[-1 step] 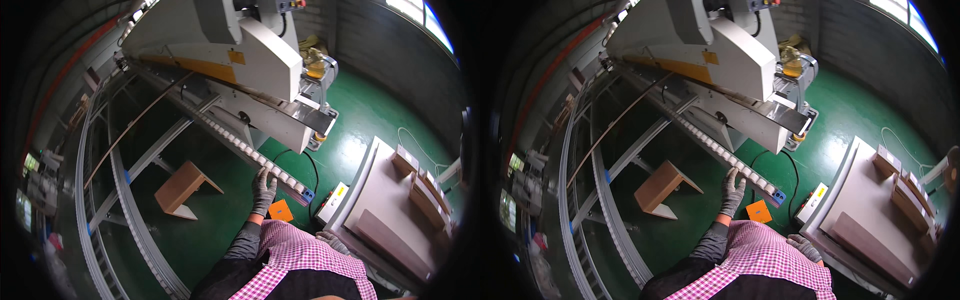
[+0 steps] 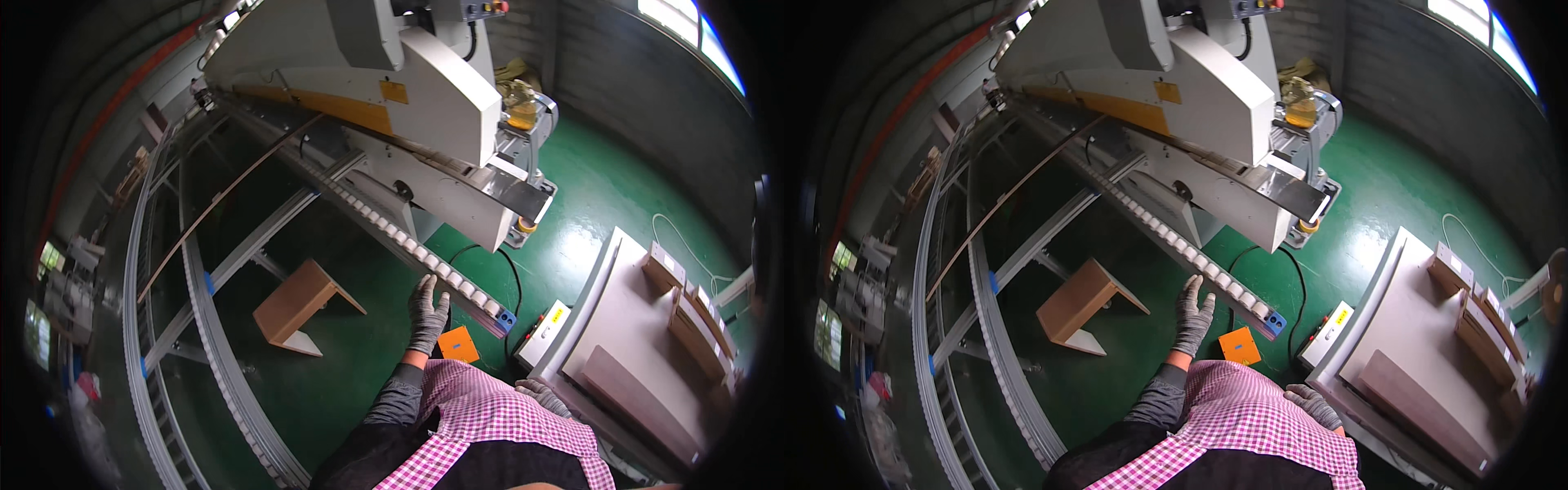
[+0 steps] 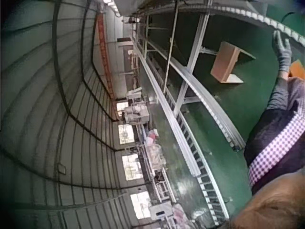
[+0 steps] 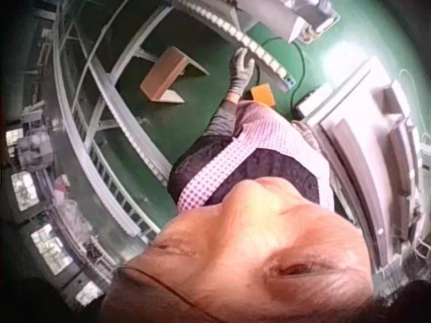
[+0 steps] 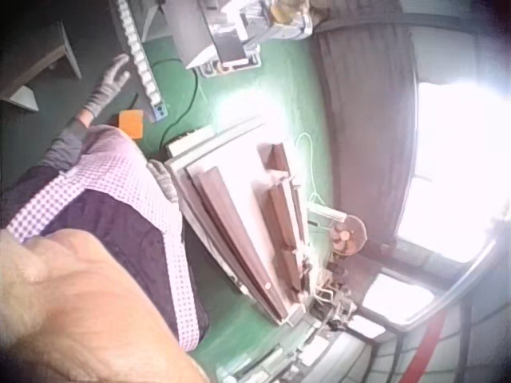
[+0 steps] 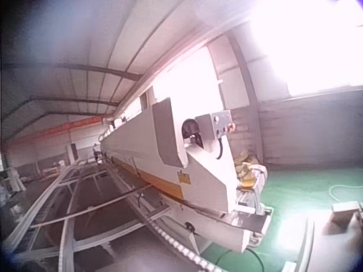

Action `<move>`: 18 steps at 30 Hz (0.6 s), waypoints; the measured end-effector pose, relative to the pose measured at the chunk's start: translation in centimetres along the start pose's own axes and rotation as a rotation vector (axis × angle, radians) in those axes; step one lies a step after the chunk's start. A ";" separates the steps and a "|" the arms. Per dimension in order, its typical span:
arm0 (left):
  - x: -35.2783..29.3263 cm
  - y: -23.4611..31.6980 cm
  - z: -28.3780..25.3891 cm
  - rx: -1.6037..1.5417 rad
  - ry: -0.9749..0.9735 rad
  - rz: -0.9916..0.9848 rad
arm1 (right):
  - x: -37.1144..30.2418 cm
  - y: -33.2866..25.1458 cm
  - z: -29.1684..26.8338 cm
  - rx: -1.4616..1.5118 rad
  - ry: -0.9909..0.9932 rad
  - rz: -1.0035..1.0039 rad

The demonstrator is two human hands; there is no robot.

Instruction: The person takes wooden boards from a table and feeds them one at a time into an edge banding machine in a workshop.

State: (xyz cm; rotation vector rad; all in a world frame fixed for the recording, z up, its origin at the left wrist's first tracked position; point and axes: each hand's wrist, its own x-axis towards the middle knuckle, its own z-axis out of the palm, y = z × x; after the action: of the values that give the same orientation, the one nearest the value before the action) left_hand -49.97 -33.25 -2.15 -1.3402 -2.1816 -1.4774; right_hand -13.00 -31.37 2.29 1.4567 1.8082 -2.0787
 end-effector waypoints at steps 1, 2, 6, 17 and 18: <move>-0.3 -0.2 -1.5 0.041 0.006 -0.041 | -0.2 -1.1 0.1 -0.049 -0.026 -0.017; -0.6 -0.3 -2.8 0.044 0.033 -0.070 | -0.4 -2.5 0.1 -0.086 -0.034 0.010; -1.1 -2.1 -7.5 0.160 0.113 -0.134 | 2.4 -0.8 -0.3 0.005 -0.128 0.027; 1.3 -8.3 -18.2 0.326 0.281 -0.285 | 3.9 -3.4 1.5 -0.024 -0.062 0.088; 1.8 -8.6 -19.1 0.341 0.291 -0.261 | 3.9 -3.6 1.6 -0.037 -0.029 0.083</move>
State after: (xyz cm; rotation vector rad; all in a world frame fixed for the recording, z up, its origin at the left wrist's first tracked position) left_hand -63.49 -48.61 2.67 -0.7084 -2.3360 -1.2086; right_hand -18.22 -29.40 2.33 1.4579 1.7351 -2.0062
